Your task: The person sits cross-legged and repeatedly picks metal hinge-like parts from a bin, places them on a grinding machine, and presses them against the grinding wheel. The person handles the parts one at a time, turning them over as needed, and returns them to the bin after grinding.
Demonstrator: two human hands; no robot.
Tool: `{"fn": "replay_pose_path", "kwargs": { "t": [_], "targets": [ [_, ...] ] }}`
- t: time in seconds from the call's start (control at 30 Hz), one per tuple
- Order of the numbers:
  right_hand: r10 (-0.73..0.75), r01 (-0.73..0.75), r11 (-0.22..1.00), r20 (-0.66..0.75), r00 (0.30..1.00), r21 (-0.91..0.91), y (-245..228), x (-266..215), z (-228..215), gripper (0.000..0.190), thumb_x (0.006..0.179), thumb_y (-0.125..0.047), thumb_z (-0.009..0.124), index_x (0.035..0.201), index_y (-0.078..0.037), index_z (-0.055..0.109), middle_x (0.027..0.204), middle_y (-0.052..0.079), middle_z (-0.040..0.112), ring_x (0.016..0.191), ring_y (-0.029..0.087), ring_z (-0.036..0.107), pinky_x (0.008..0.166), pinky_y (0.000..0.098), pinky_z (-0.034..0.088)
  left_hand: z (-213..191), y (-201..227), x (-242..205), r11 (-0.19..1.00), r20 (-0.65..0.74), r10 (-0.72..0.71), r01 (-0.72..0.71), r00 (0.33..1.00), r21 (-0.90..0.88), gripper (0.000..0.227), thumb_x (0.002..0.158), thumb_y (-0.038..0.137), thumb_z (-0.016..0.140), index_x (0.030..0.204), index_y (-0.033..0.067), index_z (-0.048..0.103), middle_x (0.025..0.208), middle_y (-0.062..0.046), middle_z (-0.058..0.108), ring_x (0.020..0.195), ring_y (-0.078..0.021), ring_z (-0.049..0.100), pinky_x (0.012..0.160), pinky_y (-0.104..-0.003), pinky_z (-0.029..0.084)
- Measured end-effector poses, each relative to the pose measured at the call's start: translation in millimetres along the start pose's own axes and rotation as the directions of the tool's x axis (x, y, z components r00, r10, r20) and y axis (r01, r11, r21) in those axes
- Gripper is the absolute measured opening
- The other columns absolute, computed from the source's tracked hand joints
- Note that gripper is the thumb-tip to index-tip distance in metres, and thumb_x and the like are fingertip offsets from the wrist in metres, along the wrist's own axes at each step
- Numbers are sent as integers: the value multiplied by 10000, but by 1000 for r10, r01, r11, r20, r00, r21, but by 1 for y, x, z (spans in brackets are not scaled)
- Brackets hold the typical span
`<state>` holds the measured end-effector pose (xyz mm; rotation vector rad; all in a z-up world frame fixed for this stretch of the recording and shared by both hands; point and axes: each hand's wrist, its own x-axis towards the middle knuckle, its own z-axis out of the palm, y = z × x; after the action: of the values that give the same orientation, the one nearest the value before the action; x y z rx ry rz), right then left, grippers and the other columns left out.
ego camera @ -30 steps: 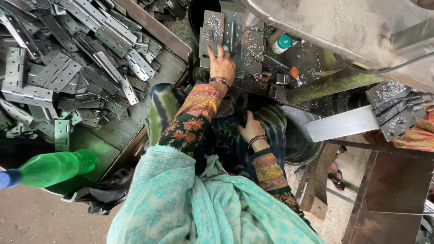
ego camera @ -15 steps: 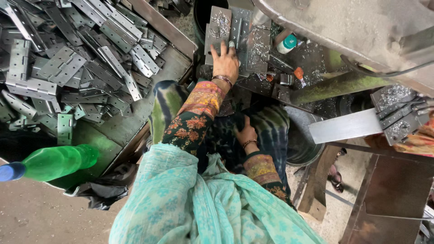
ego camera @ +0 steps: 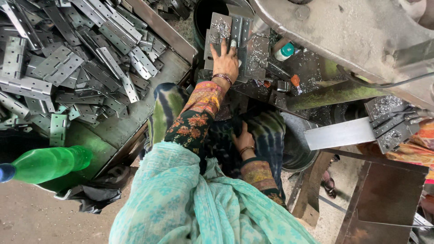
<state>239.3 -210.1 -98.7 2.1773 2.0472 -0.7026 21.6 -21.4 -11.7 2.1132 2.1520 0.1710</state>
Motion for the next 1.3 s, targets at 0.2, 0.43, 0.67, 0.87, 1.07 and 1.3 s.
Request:
{"fn": "replay_pose_path", "kwargs": {
  "t": [0.2, 0.43, 0.67, 0.87, 1.07, 1.3],
  "targets": [
    [-26, 26, 1000, -33, 999, 6, 13, 18, 33, 859, 848, -501, 717, 1559, -218, 326, 1111, 263, 725, 1025, 482, 686, 871, 574, 561, -7, -3, -10, 1000, -119, 14, -17, 993, -26, 481, 986, 286, 494, 1429, 123, 589, 1559, -34, 441, 1518, -387, 149, 1150, -789, 85],
    [-181, 186, 976, -52, 982, 116, 21, 16, -10, 897, 774, -443, 763, 1513, -116, 373, 1174, 306, 695, 1102, 477, 674, 947, 514, 555, -71, -32, -59, 960, -334, -55, -42, 941, -277, 495, 835, 275, 710, 1313, 151, 674, 1472, -35, 533, 1480, -364, 290, 1171, -702, 230],
    [-269, 269, 963, 7, 963, 4, 4, 20, -68, 855, 825, -490, 757, 1472, -33, 435, 1185, 349, 672, 1144, 496, 643, 990, 505, 521, -60, -155, -132, 919, -557, -333, 129, 761, -373, 415, 827, 240, 781, 1224, 137, 715, 1351, -85, 604, 1308, -364, 477, 1056, -530, 441],
    [-231, 231, 973, 13, 973, 16, -12, 7, -76, 838, 810, -498, 742, 1471, -61, 469, 1190, 348, 671, 1152, 498, 638, 993, 511, 515, 65, -233, -205, 760, -264, -628, 505, 732, -409, 515, 823, 328, 804, 1256, 93, 654, 1316, -135, 549, 1196, -378, 531, 914, -534, 494],
    [-233, 233, 972, 12, 972, 25, -12, 8, -78, 867, 803, -492, 751, 1474, -38, 444, 1198, 343, 665, 1145, 487, 642, 985, 501, 512, 152, -265, -208, 706, -295, -707, 613, 643, -356, 491, 769, 192, 791, 1222, 84, 635, 1316, -151, 521, 1124, -384, 554, 896, -532, 485],
    [-217, 217, 976, 41, 975, 13, -13, 6, -79, 857, 815, -502, 723, 1491, -58, 440, 1219, 323, 681, 1157, 467, 655, 1005, 493, 517, 151, -253, -213, 702, -264, -711, 636, 652, -320, 588, 708, 137, 781, 1277, 130, 631, 1257, -168, 517, 1087, -388, 542, 867, -518, 466]
  ]
}}
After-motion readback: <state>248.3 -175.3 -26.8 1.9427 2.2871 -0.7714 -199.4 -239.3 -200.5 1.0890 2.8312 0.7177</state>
